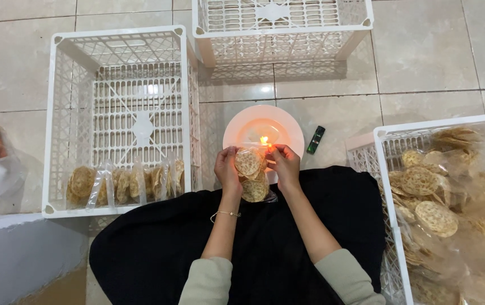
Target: Sealing plastic bags of food items using a candle flame and organizing them into crates.
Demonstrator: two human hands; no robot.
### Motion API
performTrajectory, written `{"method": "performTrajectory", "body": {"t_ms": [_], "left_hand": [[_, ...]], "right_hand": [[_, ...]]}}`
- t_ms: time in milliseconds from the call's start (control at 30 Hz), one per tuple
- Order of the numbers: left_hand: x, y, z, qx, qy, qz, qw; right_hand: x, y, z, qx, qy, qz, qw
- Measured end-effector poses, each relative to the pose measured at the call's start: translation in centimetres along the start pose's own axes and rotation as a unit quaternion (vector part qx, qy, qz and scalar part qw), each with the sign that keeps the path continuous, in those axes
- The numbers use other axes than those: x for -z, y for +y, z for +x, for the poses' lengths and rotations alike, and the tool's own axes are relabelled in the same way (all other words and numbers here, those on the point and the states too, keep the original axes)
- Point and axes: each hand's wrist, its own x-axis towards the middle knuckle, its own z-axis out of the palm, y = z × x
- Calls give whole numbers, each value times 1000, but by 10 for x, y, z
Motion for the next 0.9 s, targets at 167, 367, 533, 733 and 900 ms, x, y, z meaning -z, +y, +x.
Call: {"method": "performTrajectory", "body": {"t_ms": [167, 367, 533, 733, 900], "left_hand": [[2, -3, 4, 8, -2, -24, 1000], [3, -4, 6, 6, -12, -30, 999], [2, -5, 9, 15, -11, -30, 999], [3, -8, 14, 19, -15, -22, 999], [5, -11, 20, 26, -8, -32, 999]], "right_hand": [[-3, -5, -3, 0, 1, 6, 1000], [-3, -5, -2, 0, -1, 16, 1000], [-2, -5, -1, -2, 1, 27, 1000], [-3, -8, -2, -6, 3, 27, 1000], [-2, -7, -1, -9, -1, 26, 1000]]}}
